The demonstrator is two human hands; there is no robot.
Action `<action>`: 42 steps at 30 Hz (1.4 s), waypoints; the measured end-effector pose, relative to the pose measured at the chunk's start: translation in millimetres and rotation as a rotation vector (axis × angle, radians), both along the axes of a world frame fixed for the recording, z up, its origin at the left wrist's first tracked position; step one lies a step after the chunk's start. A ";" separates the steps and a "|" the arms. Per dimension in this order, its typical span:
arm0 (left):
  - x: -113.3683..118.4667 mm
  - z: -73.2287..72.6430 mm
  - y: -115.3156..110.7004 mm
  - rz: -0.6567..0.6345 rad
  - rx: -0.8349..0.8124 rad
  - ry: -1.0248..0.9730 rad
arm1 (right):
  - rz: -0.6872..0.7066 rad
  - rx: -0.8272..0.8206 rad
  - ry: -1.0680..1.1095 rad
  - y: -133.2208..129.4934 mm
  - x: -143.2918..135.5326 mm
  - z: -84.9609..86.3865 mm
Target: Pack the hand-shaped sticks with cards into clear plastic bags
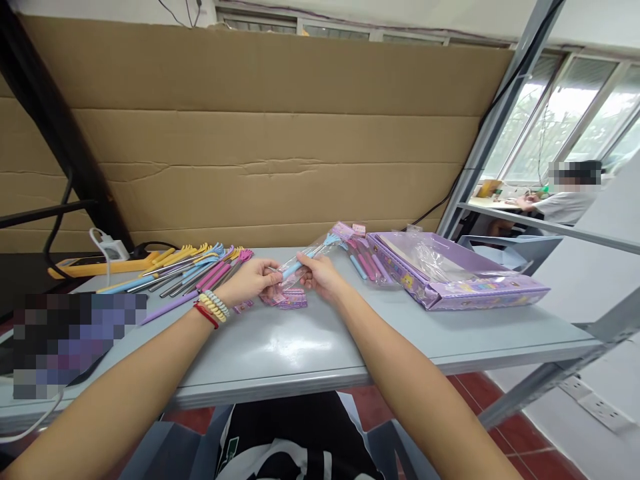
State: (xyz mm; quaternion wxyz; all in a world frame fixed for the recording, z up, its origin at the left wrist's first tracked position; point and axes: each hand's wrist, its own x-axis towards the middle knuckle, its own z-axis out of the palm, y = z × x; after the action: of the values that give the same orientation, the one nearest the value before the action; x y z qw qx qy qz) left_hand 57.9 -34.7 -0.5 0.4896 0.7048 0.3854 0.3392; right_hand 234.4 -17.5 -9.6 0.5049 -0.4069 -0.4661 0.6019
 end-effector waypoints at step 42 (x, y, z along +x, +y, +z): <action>11.6 -11.9 6.2 0.334 0.201 0.044 | 0.204 0.435 -0.637 -13.8 -3.7 -2.6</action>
State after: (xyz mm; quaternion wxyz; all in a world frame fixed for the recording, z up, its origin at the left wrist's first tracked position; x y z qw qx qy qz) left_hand 69.5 -28.5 -12.4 0.3450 0.6837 0.4716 0.4371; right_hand 230.7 -31.4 -12.2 0.3469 -0.4083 -0.7540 0.3800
